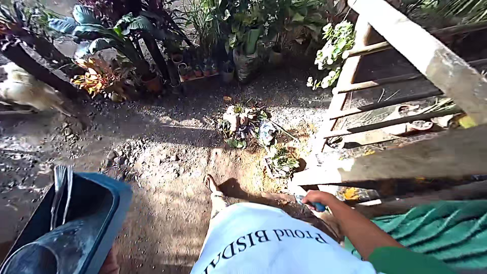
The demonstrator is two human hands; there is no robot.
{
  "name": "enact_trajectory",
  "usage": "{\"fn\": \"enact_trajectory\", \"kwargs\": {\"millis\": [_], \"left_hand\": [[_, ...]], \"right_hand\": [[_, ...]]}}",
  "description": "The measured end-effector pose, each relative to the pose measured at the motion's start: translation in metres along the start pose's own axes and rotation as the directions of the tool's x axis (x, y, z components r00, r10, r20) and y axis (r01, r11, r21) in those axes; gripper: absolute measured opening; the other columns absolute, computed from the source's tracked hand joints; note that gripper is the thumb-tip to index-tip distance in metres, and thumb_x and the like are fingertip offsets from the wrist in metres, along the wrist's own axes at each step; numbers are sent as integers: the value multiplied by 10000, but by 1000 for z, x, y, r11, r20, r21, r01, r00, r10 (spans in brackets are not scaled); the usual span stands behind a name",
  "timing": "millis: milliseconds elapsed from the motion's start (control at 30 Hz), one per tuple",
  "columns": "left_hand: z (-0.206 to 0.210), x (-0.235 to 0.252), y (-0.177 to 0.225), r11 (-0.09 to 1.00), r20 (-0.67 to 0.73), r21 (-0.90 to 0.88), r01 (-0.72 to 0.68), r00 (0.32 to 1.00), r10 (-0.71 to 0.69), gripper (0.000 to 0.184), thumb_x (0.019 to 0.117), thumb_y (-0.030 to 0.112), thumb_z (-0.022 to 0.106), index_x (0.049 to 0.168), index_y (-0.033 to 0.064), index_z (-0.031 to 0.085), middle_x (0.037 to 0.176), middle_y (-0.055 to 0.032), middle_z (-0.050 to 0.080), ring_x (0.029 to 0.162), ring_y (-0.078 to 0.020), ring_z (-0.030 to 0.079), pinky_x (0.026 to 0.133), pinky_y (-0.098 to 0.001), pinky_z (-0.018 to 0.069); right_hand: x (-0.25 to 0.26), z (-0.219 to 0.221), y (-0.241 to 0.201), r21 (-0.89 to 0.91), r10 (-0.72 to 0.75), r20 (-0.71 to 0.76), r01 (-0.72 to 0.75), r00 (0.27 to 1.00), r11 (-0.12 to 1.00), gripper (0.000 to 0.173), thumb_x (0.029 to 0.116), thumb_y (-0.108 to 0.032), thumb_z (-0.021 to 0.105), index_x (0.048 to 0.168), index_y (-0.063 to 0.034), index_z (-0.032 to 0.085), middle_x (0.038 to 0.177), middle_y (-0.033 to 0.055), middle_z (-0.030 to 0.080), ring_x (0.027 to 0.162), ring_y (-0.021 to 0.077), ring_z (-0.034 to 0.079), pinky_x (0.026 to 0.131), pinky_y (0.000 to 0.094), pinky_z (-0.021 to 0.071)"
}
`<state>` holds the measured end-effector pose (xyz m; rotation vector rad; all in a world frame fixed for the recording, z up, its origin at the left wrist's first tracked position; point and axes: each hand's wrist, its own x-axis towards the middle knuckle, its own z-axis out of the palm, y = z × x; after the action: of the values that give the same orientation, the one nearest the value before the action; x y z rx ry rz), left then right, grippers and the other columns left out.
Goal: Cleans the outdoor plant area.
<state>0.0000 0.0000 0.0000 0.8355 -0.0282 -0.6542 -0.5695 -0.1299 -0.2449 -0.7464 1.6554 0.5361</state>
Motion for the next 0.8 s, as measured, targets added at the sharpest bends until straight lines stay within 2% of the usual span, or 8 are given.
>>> {"fn": "enact_trajectory", "kwargs": {"millis": [200, 300, 400, 533, 567, 667, 733, 800], "left_hand": [[93, 153, -40, 993, 120, 107, 41, 991, -54, 716, 1018, 618, 22, 1306, 75, 388, 1072, -145, 661, 917, -257, 711, 742, -399, 622], [152, 227, -61, 981, 210, 65, 183, 958, -193, 798, 996, 711, 95, 1280, 49, 438, 1056, -190, 694, 909, -306, 730, 742, -444, 633], [210, 286, -94, 935, 312, 51, 351, 884, -349, 853, 957, 776, 147, 1235, 41, 478, 1052, -189, 703, 919, -311, 731, 739, -451, 635], [276, 344, -145, 839, 490, 27, 543, 725, -485, 853, 858, 771, 493, 1228, 8, 597, 1089, -244, 693, 928, -379, 718, 758, -531, 620], [290, 354, -159, 833, 500, 41, 552, 710, -496, 856, 852, 782, 485, 1226, 20, 590, 1088, -237, 692, 926, -377, 717, 753, -540, 618], [325, 376, -198, 826, 484, 94, 555, 700, -525, 895, 843, 821, 416, 1178, 12, 601, 1022, -233, 704, 860, -364, 723, 702, -514, 620], [341, 387, -220, 822, 463, 108, 559, 704, -539, 851, 874, 781, 416, 1149, 0, 612, 995, -229, 711, 845, -348, 728, 700, -489, 624], [367, 383, -246, 864, 353, 116, 489, 793, -496, 691, 948, 682, 413, 1082, 15, 527, 877, -169, 701, 746, -269, 729, 606, -408, 626]], "right_hand": [[18, -35, -137, 372, 51, -90, -14, 995, 928, 289, 1100, -276, 472, 1258, -48, 552, 779, 39, 522, 578, 107, 494, 551, 275, 459], [33, -32, -194, 550, 63, -92, -2, 994, 835, 312, 1104, -298, 475, 1293, -57, 535, 778, 41, 512, 568, 114, 498, 544, 273, 467], [45, -34, -250, 763, 45, -130, 71, 991, 643, 209, 1089, -251, 482, 1138, -67, 569, 766, 16, 484, 574, 99, 467, 532, 260, 440], [58, -41, -314, 899, -64, -214, 222, 975, 377, 181, 1103, -184, 427, 1150, -62, 552, 841, 15, 500, 660, 72, 488, 590, 218, 449], [59, -45, -328, 892, -97, -249, 267, 964, 364, 194, 1112, -165, 401, 1165, -49, 547, 869, 23, 510, 699, 71, 500, 634, 214, 464], [81, -63, -367, 931, -83, -282, 294, 956, 215, 189, 1106, -127, 388, 1147, -27, 543, 883, 44, 518, 727, 85, 509, 654, 215, 470], [101, -80, -391, 962, -55, -243, 248, 968, 117, 159, 1099, -142, 389, 1053, -66, 521, 795, 20, 486, 633, 82, 486, 571, 212, 457], [122, -102, -412, 964, -57, -220, 226, 974, 141, 172, 1101, -154, 386, 1035, -69, 521, 780, 20, 483, 614, 90, 482, 562, 228, 457]]}}
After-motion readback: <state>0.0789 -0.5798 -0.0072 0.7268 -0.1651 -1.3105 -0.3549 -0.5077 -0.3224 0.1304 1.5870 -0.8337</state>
